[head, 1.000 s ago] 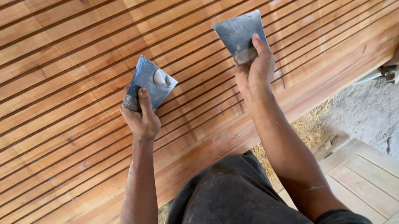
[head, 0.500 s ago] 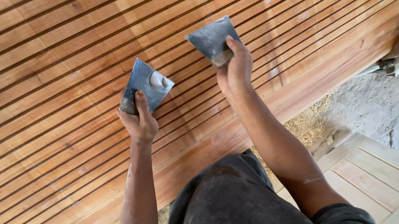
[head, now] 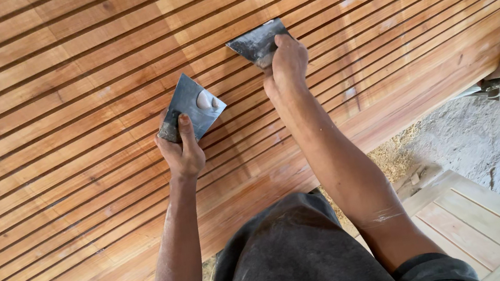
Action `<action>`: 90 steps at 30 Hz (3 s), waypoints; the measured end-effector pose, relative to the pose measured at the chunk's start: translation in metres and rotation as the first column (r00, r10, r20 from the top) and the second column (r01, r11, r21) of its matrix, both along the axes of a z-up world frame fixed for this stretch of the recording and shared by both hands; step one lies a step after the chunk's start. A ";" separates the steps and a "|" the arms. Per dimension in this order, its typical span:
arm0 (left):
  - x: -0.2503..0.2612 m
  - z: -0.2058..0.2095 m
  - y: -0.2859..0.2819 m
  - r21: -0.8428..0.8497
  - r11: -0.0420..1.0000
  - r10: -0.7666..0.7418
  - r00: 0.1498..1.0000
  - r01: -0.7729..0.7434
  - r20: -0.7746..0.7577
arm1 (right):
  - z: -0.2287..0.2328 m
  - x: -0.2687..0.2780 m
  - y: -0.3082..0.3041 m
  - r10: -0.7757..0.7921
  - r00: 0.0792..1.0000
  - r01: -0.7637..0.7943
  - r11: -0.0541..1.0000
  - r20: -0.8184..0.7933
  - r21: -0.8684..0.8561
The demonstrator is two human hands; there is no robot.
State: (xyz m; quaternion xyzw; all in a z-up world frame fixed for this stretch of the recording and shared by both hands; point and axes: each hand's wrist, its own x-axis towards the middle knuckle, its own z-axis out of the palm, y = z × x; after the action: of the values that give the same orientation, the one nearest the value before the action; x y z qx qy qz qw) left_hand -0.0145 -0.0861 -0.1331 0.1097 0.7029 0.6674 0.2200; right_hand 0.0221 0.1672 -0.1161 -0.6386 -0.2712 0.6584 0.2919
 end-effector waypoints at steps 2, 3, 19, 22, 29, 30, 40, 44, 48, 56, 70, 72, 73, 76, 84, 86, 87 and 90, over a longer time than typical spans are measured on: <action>-0.001 0.002 0.001 -0.005 1.000 -0.004 1.000 0.004 -0.010 | -0.006 -0.008 0.004 0.035 0.999 -0.036 0.999 0.027 0.036; -0.001 0.003 0.001 0.013 1.000 -0.001 1.000 0.001 -0.001 | -0.007 -0.010 0.005 0.014 1.000 -0.013 1.000 -0.008 0.028; 0.002 -0.002 0.001 0.079 0.997 0.004 1.000 -0.005 0.008 | 0.059 0.056 0.041 -0.012 0.992 0.045 0.964 -0.125 0.264; 0.001 -0.003 0.000 0.043 0.999 0.008 1.000 -0.008 0.012 | 0.037 0.056 0.016 0.078 0.990 -0.054 0.978 -0.116 0.202; 0.000 -0.004 0.002 0.092 0.996 0.001 0.999 0.002 -0.040 | 0.007 0.023 -0.007 0.014 0.995 -0.007 0.997 -0.095 0.076; 0.000 -0.003 0.003 0.091 0.996 0.001 0.999 0.002 -0.033 | 0.006 0.018 -0.006 0.005 0.994 0.002 0.998 -0.105 0.061; 0.002 -0.004 0.001 0.081 0.996 0.025 0.995 -0.033 0.096 | 0.014 -0.059 0.024 -0.154 0.971 0.182 0.971 0.183 -0.152; 0.002 -0.005 0.007 0.246 0.968 0.035 0.996 -0.056 0.086 | 0.022 -0.079 0.031 -0.151 0.968 0.182 0.972 0.203 -0.148; 0.003 -0.001 0.002 0.115 0.992 0.028 0.992 -0.042 0.120 | 0.018 -0.029 0.009 -0.215 0.969 0.191 0.963 -0.118 -0.188; -0.001 0.002 0.001 0.122 0.992 0.004 0.999 -0.009 0.039 | 0.032 0.108 0.039 0.149 0.843 -0.068 0.983 -0.517 0.173; -0.002 0.004 0.003 0.054 0.998 -0.013 1.000 0.014 -0.025 | 0.129 0.106 0.086 0.803 0.178 -0.975 0.067 0.569 0.210; -0.002 0.006 0.003 0.053 0.999 -0.012 1.000 0.012 -0.010 | 0.134 0.094 0.084 0.710 -0.093 -0.995 -0.052 0.698 -0.080; -0.003 0.006 0.004 0.041 0.999 -0.010 1.000 0.010 0.003 | 0.135 0.087 0.084 0.670 -0.123 -0.986 -0.165 0.732 -0.014; -0.003 0.007 0.005 0.059 0.998 -0.006 1.000 0.005 0.020 | 0.134 0.069 0.087 0.548 -0.178 -0.905 -0.418 0.817 0.083; 0.004 -0.007 -0.002 0.054 0.999 -0.004 0.999 0.006 -0.032 | 0.124 0.047 0.100 0.393 -0.350 -0.862 -0.489 0.850 -0.129; 0.007 -0.013 -0.006 0.014 1.000 0.006 1.000 -0.006 -0.008 | 0.127 0.046 0.101 0.450 -0.298 -0.893 -0.443 0.842 -0.080; 0.008 -0.015 -0.006 0.058 0.996 0.055 0.995 -0.060 0.086 | 0.130 0.045 0.102 0.475 -0.271 -0.906 -0.421 0.837 -0.054; 0.007 -0.015 0.002 0.186 0.961 0.154 0.952 -0.207 0.264 | 0.140 0.040 0.106 0.555 -0.221 -0.937 -0.349 0.802 -0.016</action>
State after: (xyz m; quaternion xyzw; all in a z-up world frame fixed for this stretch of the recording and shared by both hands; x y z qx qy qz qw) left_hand -0.0075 -0.0840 -0.1483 -0.0168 0.6022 0.7641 0.2307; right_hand 0.0624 0.2729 0.0240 -0.1900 -0.9239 0.2825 -0.1749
